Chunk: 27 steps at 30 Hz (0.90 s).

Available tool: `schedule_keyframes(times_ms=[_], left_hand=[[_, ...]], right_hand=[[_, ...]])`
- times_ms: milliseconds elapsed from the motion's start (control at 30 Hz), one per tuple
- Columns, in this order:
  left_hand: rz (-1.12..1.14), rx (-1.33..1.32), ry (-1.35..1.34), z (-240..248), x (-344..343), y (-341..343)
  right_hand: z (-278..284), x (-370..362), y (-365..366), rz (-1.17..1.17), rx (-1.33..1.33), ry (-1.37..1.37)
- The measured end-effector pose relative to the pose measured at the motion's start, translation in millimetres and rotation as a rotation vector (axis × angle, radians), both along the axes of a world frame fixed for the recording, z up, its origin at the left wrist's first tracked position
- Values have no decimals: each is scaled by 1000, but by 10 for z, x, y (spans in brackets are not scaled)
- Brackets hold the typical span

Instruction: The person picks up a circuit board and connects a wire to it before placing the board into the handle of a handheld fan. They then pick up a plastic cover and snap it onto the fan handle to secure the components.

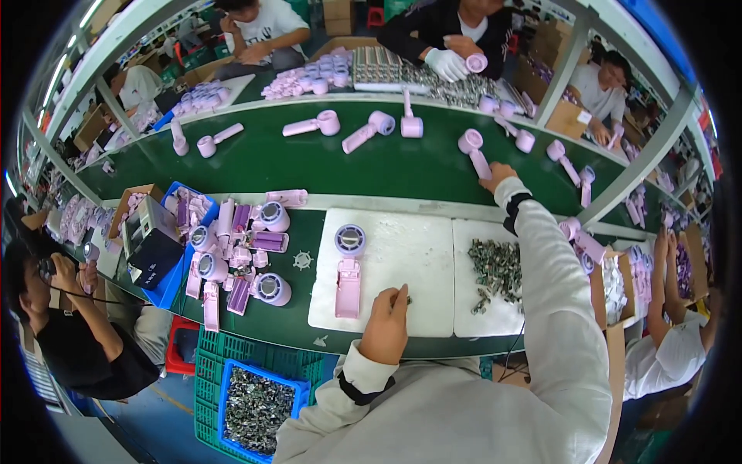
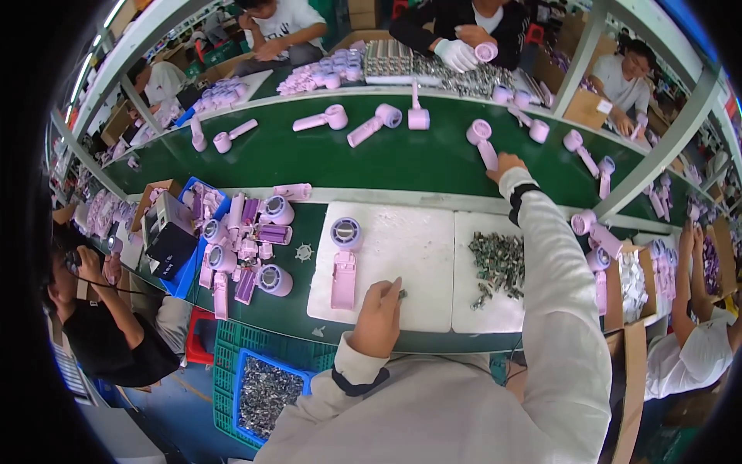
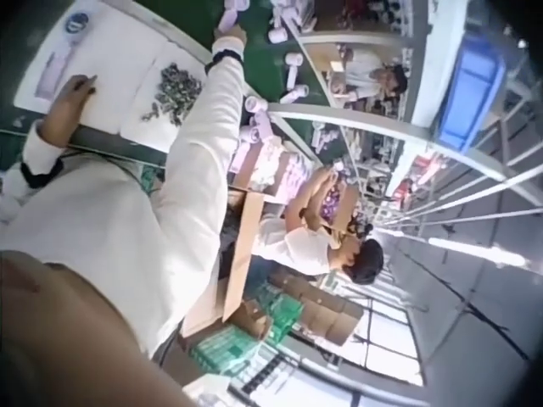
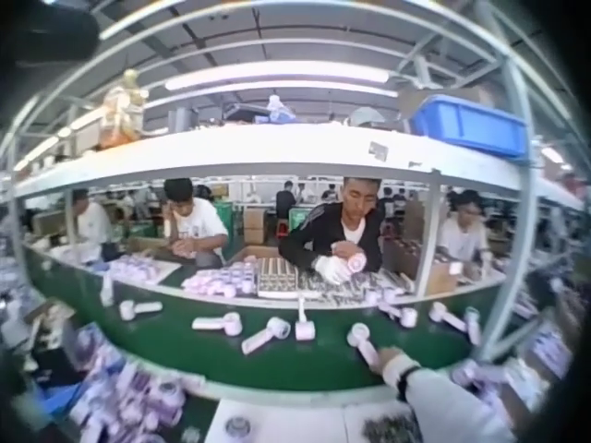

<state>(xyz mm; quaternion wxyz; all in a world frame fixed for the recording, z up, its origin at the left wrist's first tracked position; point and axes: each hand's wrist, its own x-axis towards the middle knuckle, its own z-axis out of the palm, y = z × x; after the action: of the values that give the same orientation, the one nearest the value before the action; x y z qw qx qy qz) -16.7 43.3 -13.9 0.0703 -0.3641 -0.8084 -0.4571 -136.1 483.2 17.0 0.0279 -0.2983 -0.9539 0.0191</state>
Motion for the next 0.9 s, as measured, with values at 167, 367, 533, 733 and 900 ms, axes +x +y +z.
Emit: schedule_keyframes(times_ms=[167,367,533,733,900], left_hand=[[25,-6,-17,38,-1,-121],[5,-105,-82,121,-20,-293],[-113,-2,-167,99,1,-326],[4,255,-115,289,34,-297],[57,359,-211,203,110,-295]], right_hand=[[250,-53,23,-73,-581,97],[199,233,-209,23,-1885,382],[586,939,-1170,127,-1908,205],[347,1709,-2121,131,-1868,-62],[-155,2083,-2557,155,-1654,-295]])
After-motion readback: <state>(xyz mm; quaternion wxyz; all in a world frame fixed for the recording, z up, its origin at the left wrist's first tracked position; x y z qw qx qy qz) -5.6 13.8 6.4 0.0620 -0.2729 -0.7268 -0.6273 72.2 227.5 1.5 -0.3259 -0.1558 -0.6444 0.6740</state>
